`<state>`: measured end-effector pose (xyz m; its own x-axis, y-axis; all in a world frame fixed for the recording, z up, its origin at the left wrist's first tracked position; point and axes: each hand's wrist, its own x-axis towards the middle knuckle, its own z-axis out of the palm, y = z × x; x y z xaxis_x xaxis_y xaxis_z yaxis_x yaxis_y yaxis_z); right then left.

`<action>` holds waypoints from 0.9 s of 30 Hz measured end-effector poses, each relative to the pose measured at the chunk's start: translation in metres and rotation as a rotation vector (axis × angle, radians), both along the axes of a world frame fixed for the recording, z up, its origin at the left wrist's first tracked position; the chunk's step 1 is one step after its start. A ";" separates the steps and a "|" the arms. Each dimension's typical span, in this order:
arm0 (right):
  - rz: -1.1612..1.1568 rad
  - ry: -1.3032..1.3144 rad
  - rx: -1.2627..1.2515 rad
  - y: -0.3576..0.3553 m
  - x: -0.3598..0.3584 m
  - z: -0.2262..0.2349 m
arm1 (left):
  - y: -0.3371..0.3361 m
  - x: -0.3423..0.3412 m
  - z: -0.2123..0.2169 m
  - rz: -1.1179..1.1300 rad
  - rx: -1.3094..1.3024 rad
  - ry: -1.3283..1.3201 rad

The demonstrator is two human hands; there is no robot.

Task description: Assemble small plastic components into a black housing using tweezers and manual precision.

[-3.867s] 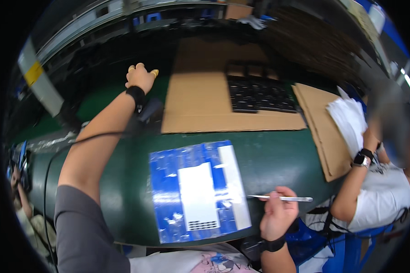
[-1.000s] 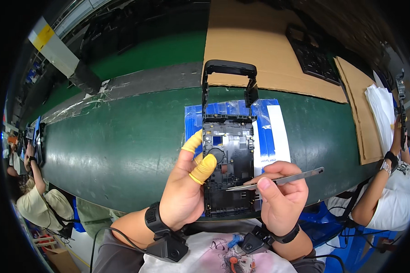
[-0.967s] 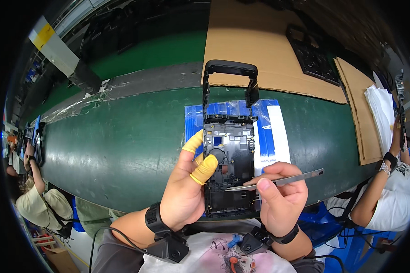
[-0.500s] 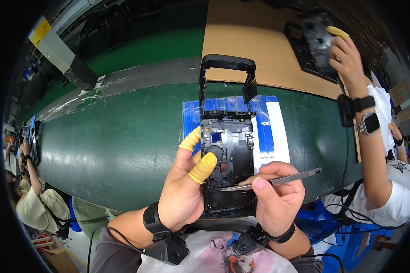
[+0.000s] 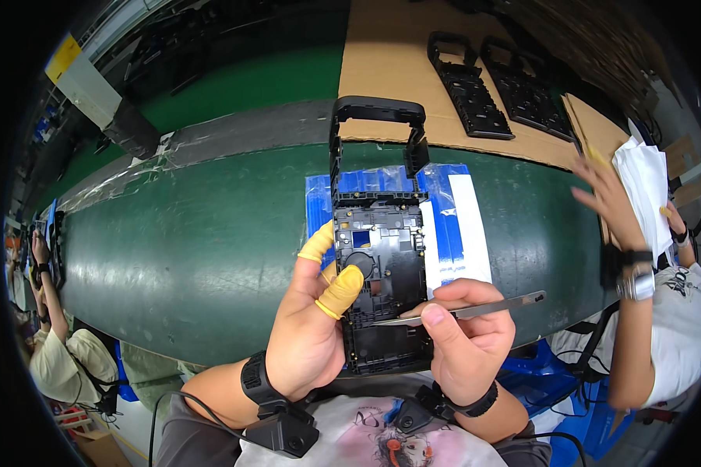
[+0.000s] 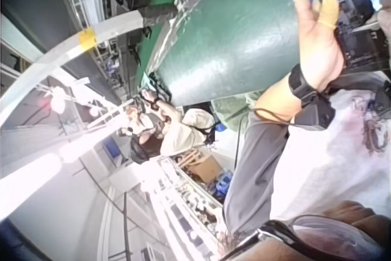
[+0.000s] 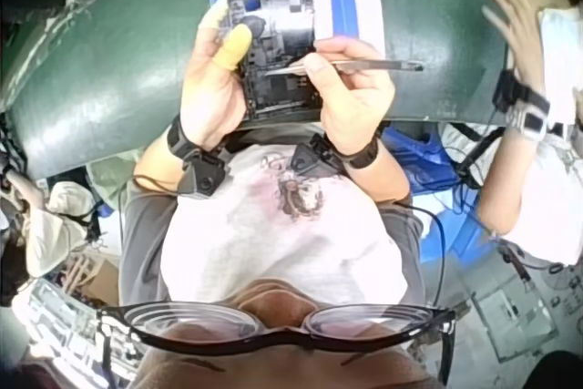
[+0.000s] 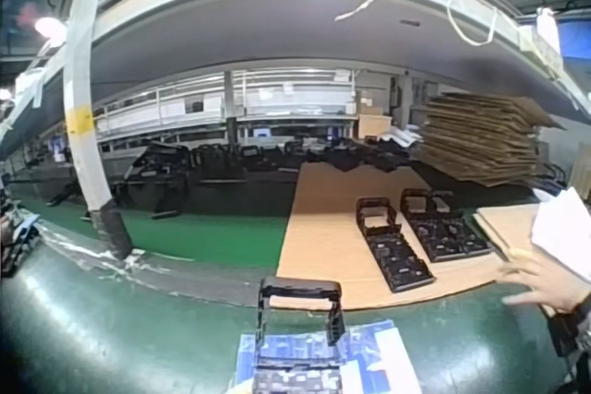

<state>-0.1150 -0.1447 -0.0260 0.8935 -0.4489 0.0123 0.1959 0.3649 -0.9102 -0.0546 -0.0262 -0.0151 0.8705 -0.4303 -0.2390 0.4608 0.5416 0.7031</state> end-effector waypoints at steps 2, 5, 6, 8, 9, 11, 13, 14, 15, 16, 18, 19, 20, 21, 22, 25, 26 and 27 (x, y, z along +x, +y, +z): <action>-0.002 -0.005 0.006 0.000 0.000 -0.001 | 0.001 0.000 0.001 -0.006 -0.002 0.007; -0.009 -0.012 0.026 0.001 0.001 0.000 | 0.004 0.001 0.001 -0.032 -0.092 0.081; -0.012 -0.013 0.040 0.001 0.001 0.000 | 0.004 0.000 0.000 -0.053 -0.040 0.000; -0.004 -0.024 0.005 -0.002 -0.001 0.000 | 0.004 -0.002 0.000 -0.080 0.008 -0.083; 0.001 -0.026 -0.031 -0.005 -0.002 -0.001 | 0.002 -0.002 -0.001 -0.062 0.028 -0.086; -0.047 -0.044 0.057 -0.008 0.001 0.001 | 0.000 -0.002 -0.001 -0.062 0.039 -0.085; -0.103 -0.126 0.097 -0.022 -0.002 0.000 | 0.005 -0.002 0.003 -0.028 0.056 -0.065; -0.150 -0.140 0.108 -0.032 -0.005 0.000 | 0.005 -0.002 0.006 -0.007 0.046 -0.054; -0.194 -0.159 0.121 -0.040 -0.008 0.001 | 0.005 -0.002 0.010 0.021 0.057 -0.050; -0.240 -0.144 0.084 -0.047 -0.011 0.001 | 0.005 -0.002 0.013 0.046 0.065 -0.066; -0.233 -0.035 0.000 -0.051 -0.017 -0.001 | 0.005 -0.001 0.012 0.121 0.087 -0.128; -0.206 0.072 -0.071 -0.051 -0.020 -0.001 | 0.005 -0.001 0.016 0.146 0.098 -0.143; -0.147 0.077 -0.080 -0.049 -0.022 0.002 | 0.003 -0.002 0.019 0.186 0.108 -0.141; -0.069 0.087 -0.083 -0.048 -0.024 0.001 | 0.002 -0.002 0.020 0.229 0.121 -0.143; -0.050 0.118 -0.100 -0.047 -0.024 0.000 | 0.007 0.000 0.015 0.238 0.158 -0.184; -0.027 0.144 -0.109 -0.043 -0.025 -0.007 | 0.010 0.002 0.009 0.308 0.140 -0.171; -0.016 0.137 -0.101 -0.044 -0.026 -0.010 | 0.008 0.002 0.011 0.302 0.130 -0.112; -0.018 0.134 -0.100 -0.044 -0.025 -0.010 | 0.009 0.003 0.010 0.301 0.130 -0.115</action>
